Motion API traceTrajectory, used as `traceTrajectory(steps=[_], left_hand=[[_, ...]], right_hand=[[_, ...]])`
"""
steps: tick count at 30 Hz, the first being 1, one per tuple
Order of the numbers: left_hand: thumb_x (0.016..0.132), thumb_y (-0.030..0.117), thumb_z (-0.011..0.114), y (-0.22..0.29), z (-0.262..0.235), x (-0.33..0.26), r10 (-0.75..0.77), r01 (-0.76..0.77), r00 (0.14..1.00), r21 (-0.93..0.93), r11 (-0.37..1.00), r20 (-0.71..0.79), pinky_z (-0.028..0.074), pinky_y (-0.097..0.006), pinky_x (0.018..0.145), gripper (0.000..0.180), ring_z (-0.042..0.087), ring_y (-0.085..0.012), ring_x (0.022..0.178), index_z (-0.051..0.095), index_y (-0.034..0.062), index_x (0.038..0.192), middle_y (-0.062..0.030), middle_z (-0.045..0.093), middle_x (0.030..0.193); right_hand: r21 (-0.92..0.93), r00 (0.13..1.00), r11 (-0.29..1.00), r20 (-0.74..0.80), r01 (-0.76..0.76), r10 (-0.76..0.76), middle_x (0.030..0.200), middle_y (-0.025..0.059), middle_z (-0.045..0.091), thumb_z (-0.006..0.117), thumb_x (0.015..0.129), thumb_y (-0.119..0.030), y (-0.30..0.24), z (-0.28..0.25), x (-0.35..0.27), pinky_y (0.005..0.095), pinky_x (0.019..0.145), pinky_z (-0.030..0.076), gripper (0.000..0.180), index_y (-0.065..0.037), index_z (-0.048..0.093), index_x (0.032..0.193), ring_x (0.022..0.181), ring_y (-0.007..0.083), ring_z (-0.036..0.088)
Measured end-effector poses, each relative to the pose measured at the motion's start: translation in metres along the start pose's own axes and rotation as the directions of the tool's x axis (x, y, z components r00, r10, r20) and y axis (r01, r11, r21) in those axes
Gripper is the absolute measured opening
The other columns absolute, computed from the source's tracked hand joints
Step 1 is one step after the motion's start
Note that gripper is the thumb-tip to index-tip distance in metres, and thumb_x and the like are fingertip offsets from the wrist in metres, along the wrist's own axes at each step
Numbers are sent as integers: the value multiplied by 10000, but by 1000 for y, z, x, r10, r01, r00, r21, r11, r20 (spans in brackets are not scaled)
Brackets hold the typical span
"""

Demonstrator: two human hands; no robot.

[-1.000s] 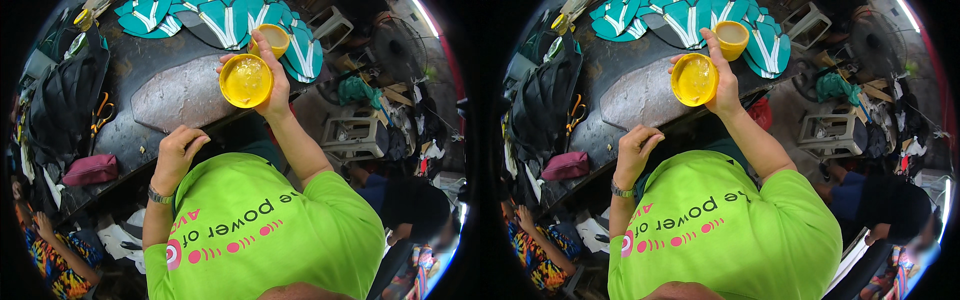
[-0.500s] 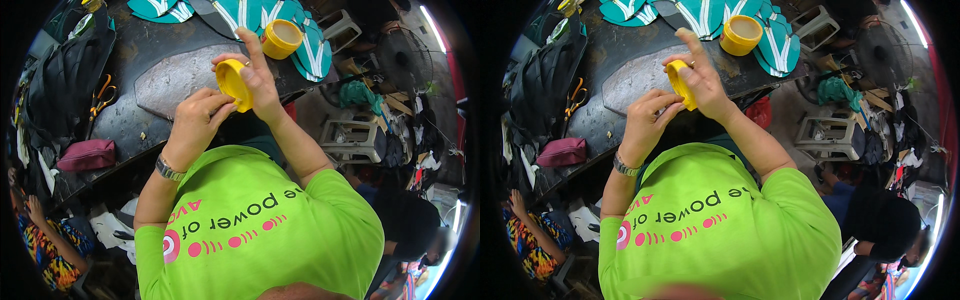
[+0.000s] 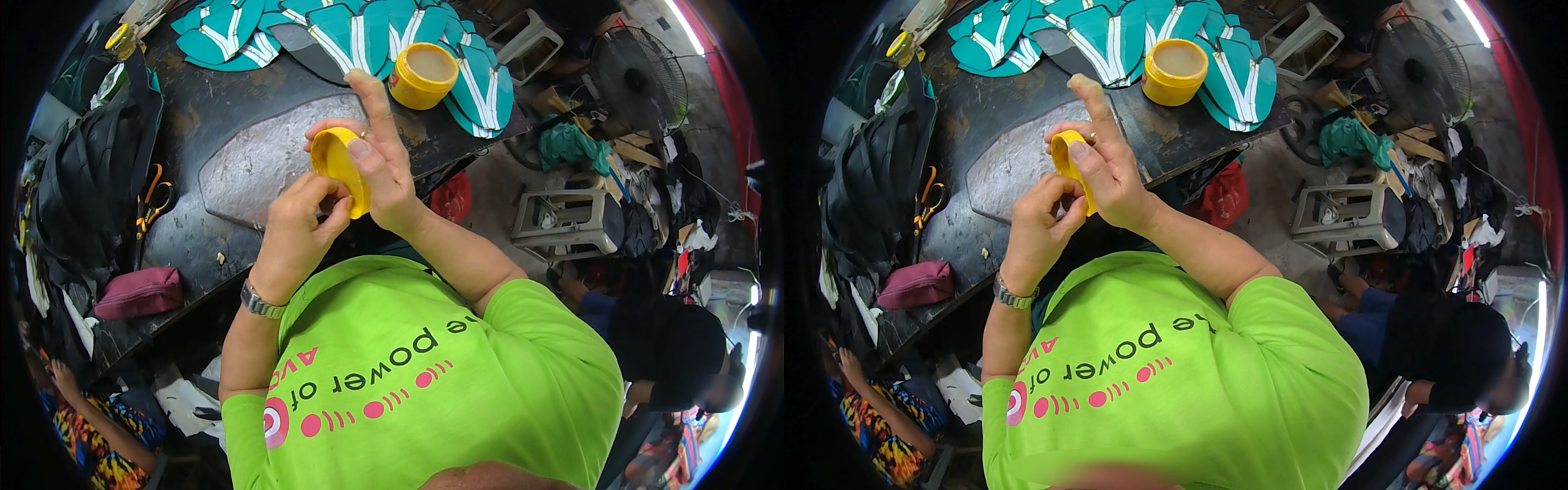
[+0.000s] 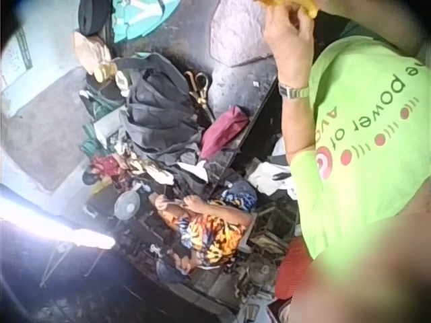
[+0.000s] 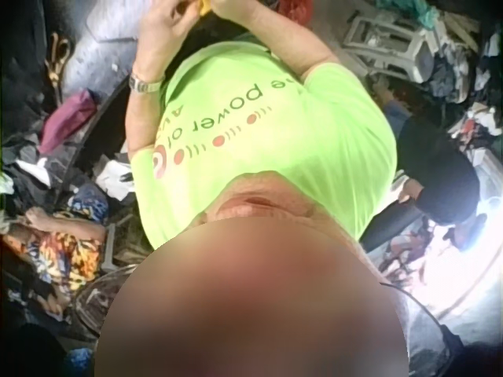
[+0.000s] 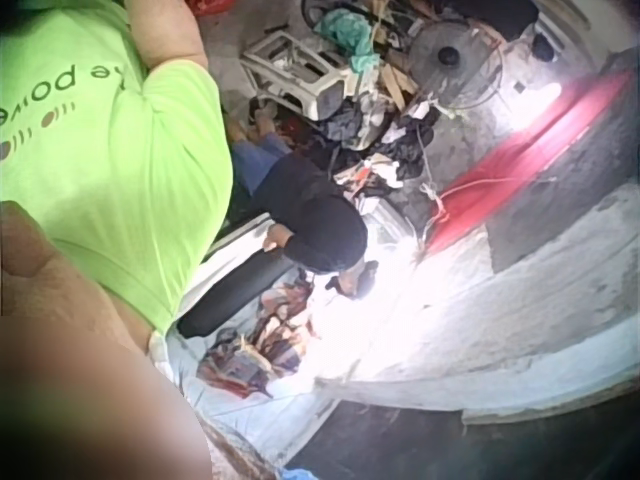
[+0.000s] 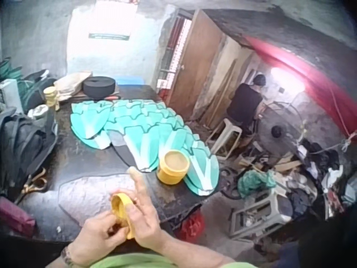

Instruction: The person applies adhesive from a yellow container to teal and white sandal parts on a worktable, then presses the parts together. They repeat this process for several units, handling each sandal individually and stacking completed pieces.

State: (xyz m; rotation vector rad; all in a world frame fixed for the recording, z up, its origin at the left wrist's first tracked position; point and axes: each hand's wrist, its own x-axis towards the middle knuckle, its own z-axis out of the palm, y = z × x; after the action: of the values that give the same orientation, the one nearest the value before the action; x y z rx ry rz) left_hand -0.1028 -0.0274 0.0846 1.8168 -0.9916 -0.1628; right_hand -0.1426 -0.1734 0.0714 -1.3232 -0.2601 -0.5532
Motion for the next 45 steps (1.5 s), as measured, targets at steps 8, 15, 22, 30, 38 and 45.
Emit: traceTrajectory(steps=[8,15,22,30,38,45], left_hand=[[873,41,725,1,-17,-21,1,21,995,-224,974,100,489,-241,626,96,622,-103,705,681,2,950,-70,669,852],[826,-5,718,-42,4,-63,-147,170,951,-64,983,270,522,-335,694,126,672,-261,766,675,3,945,-122,677,900],[922,79,602,-99,35,-100,-132,75,915,160,984,382,544,-408,745,143,652,-386,838,651,43,1052,-159,663,982],[920,165,634,-206,87,-118,-287,226,875,196,954,389,505,-436,848,156,641,-383,954,683,29,978,-194,674,992],[965,293,562,-246,122,-115,-283,177,876,286,942,390,480,-436,937,312,637,-364,1061,685,55,1124,-206,670,1134],[964,211,600,-255,114,-135,-357,338,878,114,934,320,492,-407,944,258,664,-334,1060,687,44,1140,-188,690,1156]], right_hand=[[-401,948,901,-185,168,-259,1141,212,644,520,989,-288,-38,-59,46,389,930,508,665,-128,217,1559,1030,286,650],[-987,989,121,-96,-110,110,1173,176,660,646,928,-292,-54,-143,109,359,943,497,647,-148,395,1506,1070,279,642],[-989,971,-22,138,145,194,1228,264,632,615,897,-561,7,-172,116,503,995,478,758,-219,375,1530,1133,436,604],[-983,954,-96,129,159,269,1483,273,439,566,894,-661,15,-176,113,568,1121,333,830,-246,309,1566,1372,441,421],[-986,981,108,141,127,137,1522,267,394,539,921,-664,18,-181,114,576,1144,264,910,-146,207,1592,1424,403,373],[-535,981,840,-191,-90,-17,1480,121,452,509,988,-577,-10,-192,112,413,1121,318,675,-113,409,1467,1378,290,404]])
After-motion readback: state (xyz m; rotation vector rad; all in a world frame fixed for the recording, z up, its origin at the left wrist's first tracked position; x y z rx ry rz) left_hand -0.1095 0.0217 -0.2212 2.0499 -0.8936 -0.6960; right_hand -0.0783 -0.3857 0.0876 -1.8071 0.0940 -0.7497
